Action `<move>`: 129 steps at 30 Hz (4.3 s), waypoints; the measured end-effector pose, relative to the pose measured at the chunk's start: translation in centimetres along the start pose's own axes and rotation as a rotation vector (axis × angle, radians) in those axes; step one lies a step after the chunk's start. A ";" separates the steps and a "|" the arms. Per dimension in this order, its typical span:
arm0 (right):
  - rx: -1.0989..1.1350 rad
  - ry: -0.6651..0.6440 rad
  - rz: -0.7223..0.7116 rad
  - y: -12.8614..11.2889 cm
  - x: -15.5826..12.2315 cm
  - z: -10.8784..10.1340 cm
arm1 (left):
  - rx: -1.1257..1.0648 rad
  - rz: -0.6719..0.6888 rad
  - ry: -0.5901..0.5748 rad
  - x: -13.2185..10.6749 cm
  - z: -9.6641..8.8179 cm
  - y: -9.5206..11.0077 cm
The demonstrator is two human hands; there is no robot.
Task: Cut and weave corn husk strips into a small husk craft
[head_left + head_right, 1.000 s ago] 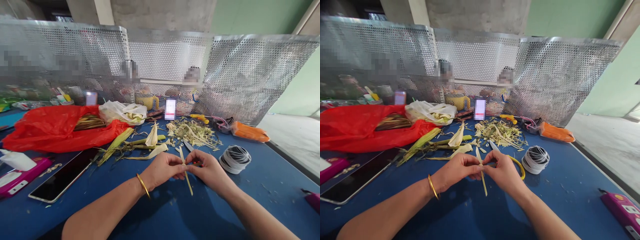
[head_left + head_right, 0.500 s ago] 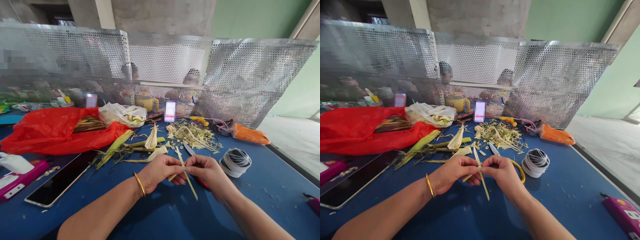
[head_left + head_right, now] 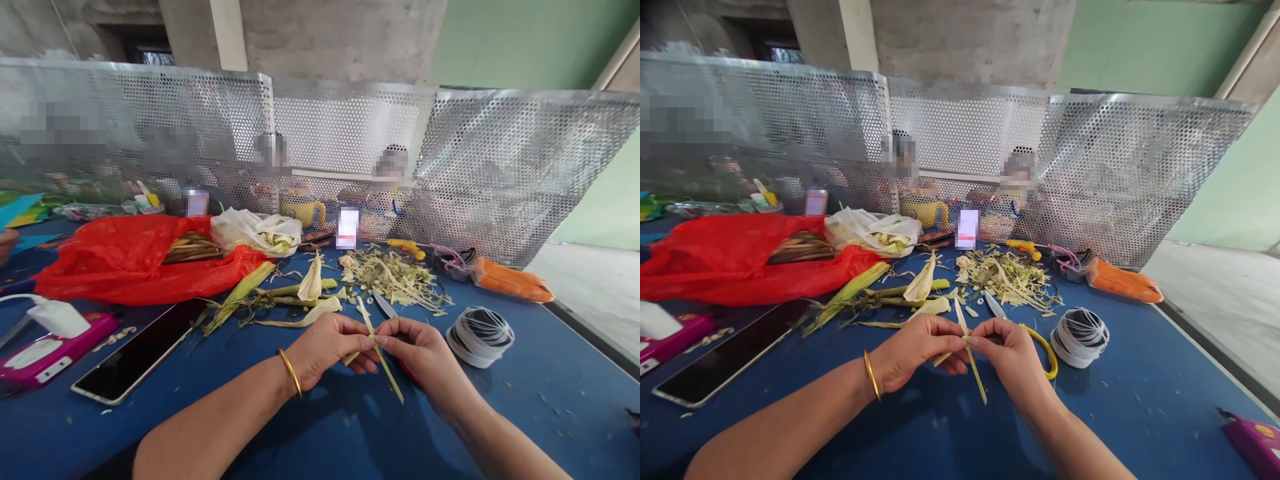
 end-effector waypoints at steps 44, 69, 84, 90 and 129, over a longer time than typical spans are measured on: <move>-0.235 -0.322 -0.353 -1.7 -0.6 -0.2 | 0.162 -0.089 -0.193 -0.5 0.0 -0.1; -0.157 0.152 -0.221 0.8 -0.4 0.7 | -0.230 0.270 0.168 0.6 2.6 -1.5; -0.060 0.195 -0.230 2.0 -0.3 1.4 | -0.132 0.267 0.193 0.8 2.3 -1.1; -0.083 0.161 -0.284 1.5 -0.5 1.3 | -0.094 0.252 0.198 1.0 1.9 -1.0; 0.051 0.222 -0.154 0.5 -0.7 1.7 | -0.159 0.179 0.229 0.5 2.0 -1.0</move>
Point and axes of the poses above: each hand's wrist, its own x-axis towards the middle knuckle, its own z-axis out of the palm, y = z × x, the point moved 1 cm from there along x, towards the middle knuckle, and after that the axes turned 12 degrees about -z, right-handed, at the moved point
